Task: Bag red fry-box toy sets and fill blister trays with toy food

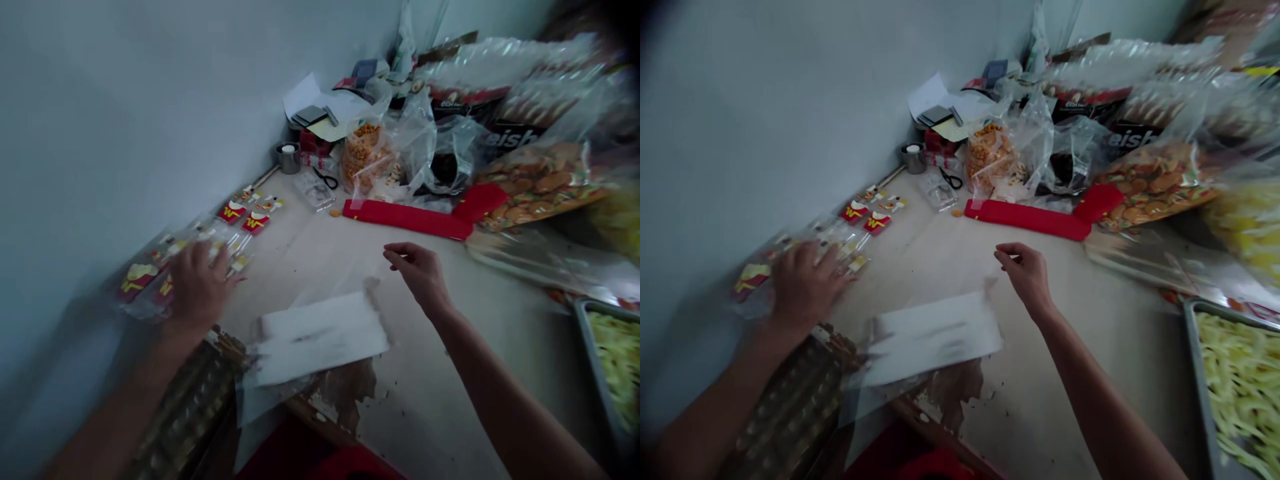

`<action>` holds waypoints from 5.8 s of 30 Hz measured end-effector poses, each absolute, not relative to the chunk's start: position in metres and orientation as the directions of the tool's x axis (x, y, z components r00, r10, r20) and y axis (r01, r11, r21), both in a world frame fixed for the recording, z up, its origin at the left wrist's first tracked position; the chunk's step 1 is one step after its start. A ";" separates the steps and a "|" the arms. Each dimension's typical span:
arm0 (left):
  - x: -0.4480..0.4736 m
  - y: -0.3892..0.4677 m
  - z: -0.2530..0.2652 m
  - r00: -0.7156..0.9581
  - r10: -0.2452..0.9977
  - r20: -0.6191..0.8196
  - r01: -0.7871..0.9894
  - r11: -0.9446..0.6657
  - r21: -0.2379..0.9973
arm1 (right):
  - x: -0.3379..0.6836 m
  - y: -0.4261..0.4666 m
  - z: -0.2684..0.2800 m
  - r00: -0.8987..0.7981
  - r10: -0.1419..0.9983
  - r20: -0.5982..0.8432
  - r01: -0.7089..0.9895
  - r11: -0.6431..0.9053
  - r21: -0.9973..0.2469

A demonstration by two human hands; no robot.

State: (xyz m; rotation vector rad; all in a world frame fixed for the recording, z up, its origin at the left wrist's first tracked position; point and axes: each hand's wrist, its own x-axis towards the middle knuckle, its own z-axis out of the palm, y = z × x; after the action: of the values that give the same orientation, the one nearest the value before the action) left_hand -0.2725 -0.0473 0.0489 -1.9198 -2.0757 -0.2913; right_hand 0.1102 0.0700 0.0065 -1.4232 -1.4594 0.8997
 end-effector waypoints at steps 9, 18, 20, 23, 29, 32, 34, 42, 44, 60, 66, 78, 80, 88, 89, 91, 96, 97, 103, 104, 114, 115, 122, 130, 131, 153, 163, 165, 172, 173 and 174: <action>-0.099 0.043 -0.011 -0.067 0.995 0.069 0.988 0.057 0.142 | 0.039 0.158 0.022 -0.303 0.910 0.283 0.536 0.409 -0.739; -0.145 0.077 -0.016 0.145 0.957 -0.252 0.899 -0.021 0.438 | -0.129 0.270 0.033 -0.917 0.380 0.122 0.364 0.922 -0.131; -0.149 0.070 -0.019 0.200 0.964 -0.177 0.887 -0.101 0.451 | -0.172 0.279 0.028 -0.968 0.250 0.013 0.249 0.967 -0.062; -0.155 0.059 -0.019 0.278 0.958 -0.068 0.911 -0.240 0.335 | -0.217 0.280 0.019 -0.982 0.148 -0.120 0.153 0.988 -0.028; -0.166 0.047 -0.019 0.443 0.896 0.038 0.874 -0.441 0.204 | -0.225 0.273 0.012 -0.974 0.151 -0.167 0.143 0.988 0.059; -0.178 0.048 -0.018 0.182 0.983 0.003 0.881 -0.165 0.444 | -0.202 0.270 0.012 -0.925 0.256 -0.280 0.248 0.967 0.064; -0.190 0.053 -0.017 -0.006 0.996 -0.089 0.793 0.059 0.607 | -0.181 0.267 0.013 -0.898 0.318 -0.304 0.319 0.946 0.047; -0.228 0.092 -0.018 0.000 0.936 -0.353 0.552 0.295 0.780 | -0.065 0.235 0.074 -0.676 0.736 0.020 0.731 0.675 -0.102; -0.223 0.101 -0.013 0.042 0.923 -0.382 0.633 0.272 0.725 | -0.025 0.219 0.095 -0.626 0.777 0.057 0.773 0.629 -0.087; -0.144 0.072 0.021 0.110 0.896 -0.431 0.423 0.350 0.836 | 0.213 0.065 0.057 -0.531 0.847 -0.013 0.840 0.525 -0.135; -0.097 0.058 0.032 -0.014 0.933 -0.360 0.497 0.319 0.807 | 0.214 0.057 0.077 -0.488 0.844 0.223 0.848 0.519 -0.109; -0.076 0.049 0.040 0.103 0.944 -0.312 0.624 0.183 0.760 | 0.201 0.047 0.061 -0.471 0.838 0.277 0.870 0.493 -0.012; -0.081 0.050 0.035 0.123 0.933 -0.337 0.630 0.189 0.753 | 0.198 0.045 0.063 -0.444 0.845 0.299 0.881 0.473 -0.029; -0.090 0.058 0.026 0.166 0.882 -0.440 0.591 0.269 0.761 | 0.186 0.045 0.076 -0.461 0.814 0.352 0.861 0.506 -0.042; -0.090 0.058 0.026 0.182 0.876 -0.446 0.591 0.266 0.762 | 0.184 0.045 0.075 -0.472 0.812 0.344 0.857 0.515 -0.037; -0.089 0.059 0.027 0.220 0.865 -0.451 0.587 0.252 0.770 | 0.181 0.043 0.070 -0.484 0.808 0.336 0.852 0.523 -0.030; -0.088 0.062 0.021 0.290 0.820 -0.493 0.545 0.282 0.790 | 0.181 0.037 0.060 -0.489 0.808 0.328 0.849 0.528 -0.033; -0.088 0.062 0.019 0.284 0.818 -0.500 0.540 0.294 0.788 | 0.181 0.036 0.060 -0.486 0.812 0.325 0.851 0.524 -0.038; -0.077 0.062 0.016 0.251 0.850 -0.463 0.605 0.235 0.761 | 0.182 0.042 0.064 -0.494 0.819 0.292 0.850 0.526 -0.037; -0.075 0.062 0.017 0.242 0.858 -0.453 0.619 0.223 0.753 | 0.181 0.043 0.064 -0.506 0.815 0.281 0.843 0.537 -0.038; -0.083 0.073 0.014 0.395 0.729 -0.558 0.446 0.379 0.811 | 0.196 0.032 0.035 -0.610 0.781 0.134 0.769 0.624 -0.136; -0.084 0.072 0.011 0.418 0.710 -0.567 0.439 0.388 0.810 | 0.197 0.033 0.032 -0.622 0.774 0.115 0.757 0.633 -0.164; -0.079 0.061 0.004 0.501 0.664 -0.555 0.420 0.375 0.827 | 0.184 0.028 0.031 -0.558 0.822 0.115 0.796 0.569 -0.207; -0.093 0.057 0.013 0.517 0.658 -0.547 0.491 0.296 0.820 | 0.185 0.006 0.031 -0.717 0.695 -0.059 0.671 0.664 -0.330; -0.093 0.057 0.013 0.527 0.640 -0.558 0.505 0.292 0.812 | 0.185 0.007 0.031 -0.737 0.673 -0.062 0.646 0.676 -0.354; -0.085 0.026 0.000 0.533 0.833 0.146 0.822 -0.551 0.145 | 0.116 -0.051 0.008 0.003 0.992 -0.128 0.992 -0.019 -0.126; -0.057 0.031 0.013 0.457 0.889 -0.002 0.889 -0.457 0.031 | 0.124 -0.063 -0.013 0.057 0.998 -0.006 0.947 -0.056 -0.316; -0.056 0.029 0.009 0.428 0.904 0.005 0.902 -0.428 0.048 | 0.126 -0.063 -0.011 0.037 0.999 -0.010 0.941 -0.038 -0.337; -0.039 0.033 0.008 0.381 0.924 0.043 0.915 -0.369 -0.163 | 0.128 -0.060 -0.010 0.052 0.997 -0.049 0.928 -0.067 -0.367; -0.036 0.034 0.010 0.387 0.922 0.031 0.910 -0.376 -0.176 | 0.128 -0.060 -0.009 0.049 0.997 -0.052 0.926 -0.064 -0.371; -0.033 0.034 0.012 0.393 0.919 0.024 0.908 -0.383 -0.172 | 0.126 -0.061 -0.008 0.046 0.998 -0.051 0.926 -0.061 -0.372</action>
State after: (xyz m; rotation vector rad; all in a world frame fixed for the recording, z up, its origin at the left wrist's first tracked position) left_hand -0.0334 0.0343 0.0120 -2.4869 -1.6457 0.1120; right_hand 0.1259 -0.0606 -0.0078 -2.0837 -1.9710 0.4361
